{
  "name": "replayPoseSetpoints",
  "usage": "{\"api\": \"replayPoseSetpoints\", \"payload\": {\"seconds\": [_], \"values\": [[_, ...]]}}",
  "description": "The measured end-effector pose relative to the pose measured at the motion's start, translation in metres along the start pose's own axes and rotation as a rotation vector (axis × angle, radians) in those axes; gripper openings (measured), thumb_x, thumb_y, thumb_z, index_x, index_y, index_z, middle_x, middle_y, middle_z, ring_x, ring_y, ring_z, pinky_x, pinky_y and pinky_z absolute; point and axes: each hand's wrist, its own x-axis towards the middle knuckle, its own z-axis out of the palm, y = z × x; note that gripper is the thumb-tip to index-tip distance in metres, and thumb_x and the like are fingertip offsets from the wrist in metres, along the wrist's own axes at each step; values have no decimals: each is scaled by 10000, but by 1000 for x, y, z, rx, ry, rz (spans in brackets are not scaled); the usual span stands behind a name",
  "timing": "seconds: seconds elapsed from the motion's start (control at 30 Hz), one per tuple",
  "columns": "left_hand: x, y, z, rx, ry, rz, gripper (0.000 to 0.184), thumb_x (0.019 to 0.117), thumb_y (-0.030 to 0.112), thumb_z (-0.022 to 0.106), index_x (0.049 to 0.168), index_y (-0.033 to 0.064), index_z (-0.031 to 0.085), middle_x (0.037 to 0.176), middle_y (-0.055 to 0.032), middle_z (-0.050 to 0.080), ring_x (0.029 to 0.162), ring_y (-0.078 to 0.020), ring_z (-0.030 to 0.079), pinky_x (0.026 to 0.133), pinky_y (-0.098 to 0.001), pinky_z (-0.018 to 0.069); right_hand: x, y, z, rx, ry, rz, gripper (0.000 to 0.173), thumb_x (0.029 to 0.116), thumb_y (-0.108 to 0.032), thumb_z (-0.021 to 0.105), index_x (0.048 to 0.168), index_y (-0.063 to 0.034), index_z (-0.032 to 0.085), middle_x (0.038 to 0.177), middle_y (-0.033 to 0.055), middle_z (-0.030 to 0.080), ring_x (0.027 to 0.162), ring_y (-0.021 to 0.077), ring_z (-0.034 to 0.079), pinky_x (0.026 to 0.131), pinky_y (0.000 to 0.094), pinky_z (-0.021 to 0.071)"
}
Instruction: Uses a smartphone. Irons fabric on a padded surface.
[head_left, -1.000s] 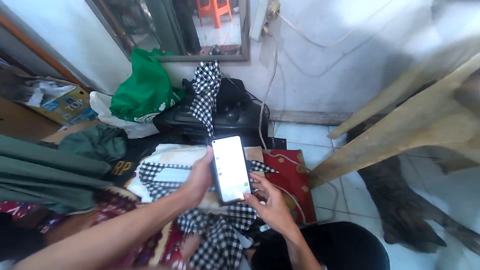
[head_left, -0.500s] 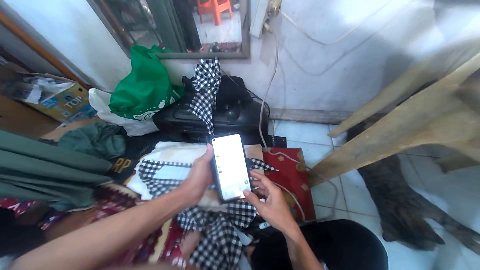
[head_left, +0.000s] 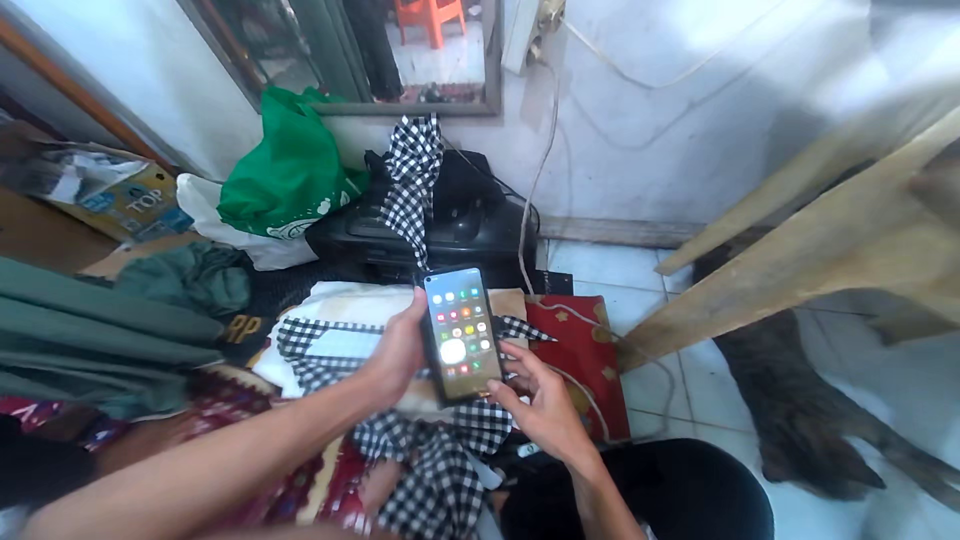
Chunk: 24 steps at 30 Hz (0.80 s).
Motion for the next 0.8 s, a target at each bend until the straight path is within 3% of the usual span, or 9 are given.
{"api": "replayPoseSetpoints", "payload": {"seconds": [0.23, 0.33, 0.43, 0.67, 0.8], "values": [[0, 0, 0, -22, -12, -12, 625, 1094, 523, 167, 1327, 115, 580, 1125, -92, 729, 1015, -213, 718, 860, -394, 590, 0, 0, 0, -6, 7, -9, 526, 972, -103, 648, 1440, 69, 482, 1151, 111, 734, 874, 128, 749, 778, 284, 642], [-1, -1, 0, 3, -29, -4, 613, 1098, 511, 166, 1341, 116, 568, 1132, -89, 726, 1021, -205, 716, 867, -386, 589, 0, -1, 3, -78, 78, -17, 481, 971, -193, 677, 1373, 40, 552, 1097, 88, 752, 885, 95, 740, 780, 256, 619], [-4, -3, 2, 37, -44, -6, 590, 1108, 486, 182, 1325, 98, 571, 1103, -88, 728, 999, -188, 717, 856, -365, 588, -1, -5, 6, -122, 172, -5, 473, 956, -259, 701, 1308, 16, 545, 1042, 74, 756, 853, 94, 740, 738, 248, 612], [-5, -14, 11, 124, -102, -22, 582, 1115, 469, 203, 1331, 69, 567, 1111, -98, 713, 1011, -179, 708, 871, -361, 588, -4, -3, 20, -286, 250, 36, 893, 881, -467, 761, 1538, -32, 340, 1083, 66, 760, 892, 140, 756, 781, 355, 639], [-6, -15, 18, 125, -105, -28, 563, 1118, 459, 217, 1316, 63, 564, 1089, -98, 710, 996, -175, 703, 862, -357, 580, -4, -1, 25, -401, 310, 62, 979, 863, -539, 745, 1583, -53, 292, 1038, 61, 761, 861, 175, 751, 752, 424, 627]]}}
